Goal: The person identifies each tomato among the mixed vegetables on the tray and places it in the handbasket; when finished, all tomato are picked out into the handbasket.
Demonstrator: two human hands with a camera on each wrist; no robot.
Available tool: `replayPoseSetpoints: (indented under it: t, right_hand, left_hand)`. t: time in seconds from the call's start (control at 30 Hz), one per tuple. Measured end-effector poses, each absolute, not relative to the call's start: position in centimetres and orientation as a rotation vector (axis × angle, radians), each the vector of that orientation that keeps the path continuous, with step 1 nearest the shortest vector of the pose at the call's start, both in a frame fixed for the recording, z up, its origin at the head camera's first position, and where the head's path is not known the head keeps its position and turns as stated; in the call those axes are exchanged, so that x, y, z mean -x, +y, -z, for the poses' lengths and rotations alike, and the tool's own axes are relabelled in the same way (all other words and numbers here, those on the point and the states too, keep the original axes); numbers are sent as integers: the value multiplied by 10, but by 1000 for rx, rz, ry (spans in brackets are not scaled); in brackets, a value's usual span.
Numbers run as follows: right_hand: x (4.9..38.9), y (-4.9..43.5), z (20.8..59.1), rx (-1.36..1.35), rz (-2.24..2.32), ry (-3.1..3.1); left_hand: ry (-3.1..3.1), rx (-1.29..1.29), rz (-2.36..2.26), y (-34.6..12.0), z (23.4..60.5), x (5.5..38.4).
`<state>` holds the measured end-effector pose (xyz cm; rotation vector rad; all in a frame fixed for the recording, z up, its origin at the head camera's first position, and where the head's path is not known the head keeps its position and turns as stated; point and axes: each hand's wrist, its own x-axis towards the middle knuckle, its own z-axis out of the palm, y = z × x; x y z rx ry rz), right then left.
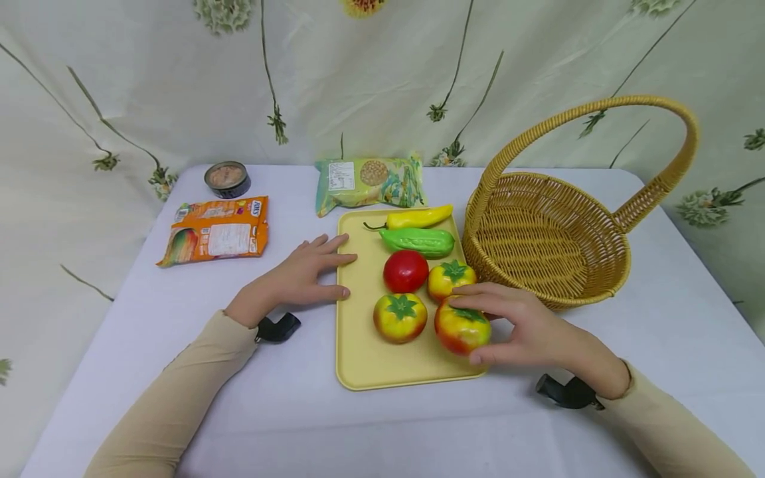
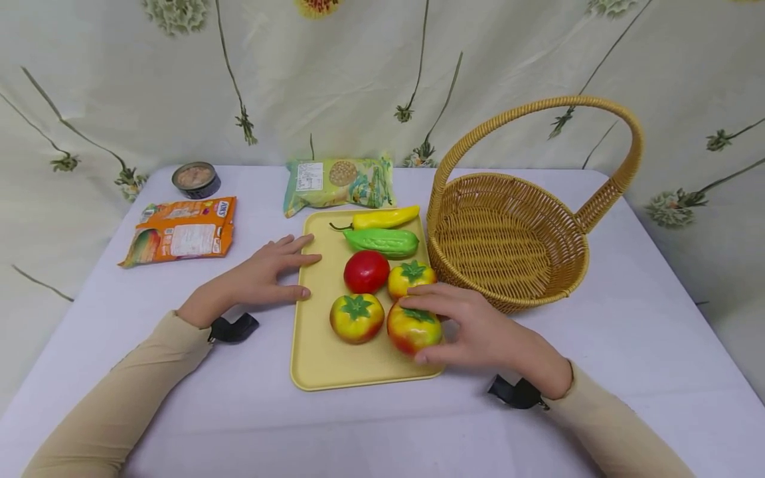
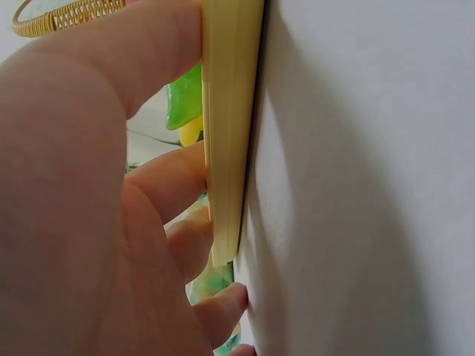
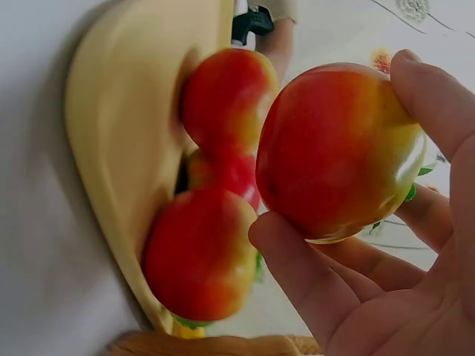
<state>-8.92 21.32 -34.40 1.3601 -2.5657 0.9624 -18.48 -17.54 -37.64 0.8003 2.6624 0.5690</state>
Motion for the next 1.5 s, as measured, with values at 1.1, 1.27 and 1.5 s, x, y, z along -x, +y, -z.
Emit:
replayPoseSetpoints:
  t: [1.1, 1.27, 1.5]
  right_hand:
    - [151, 256, 316, -515, -1129, -2715]
    - [156, 259, 318, -411, -1007, -2860]
    - [161, 262, 323, -318, -910, -3005]
  left_hand:
    - [2664, -804, -573, -175, 378, 185]
    - [2665, -806, -568, -175, 378, 185]
    - [2664, -802, -575, -175, 377, 185]
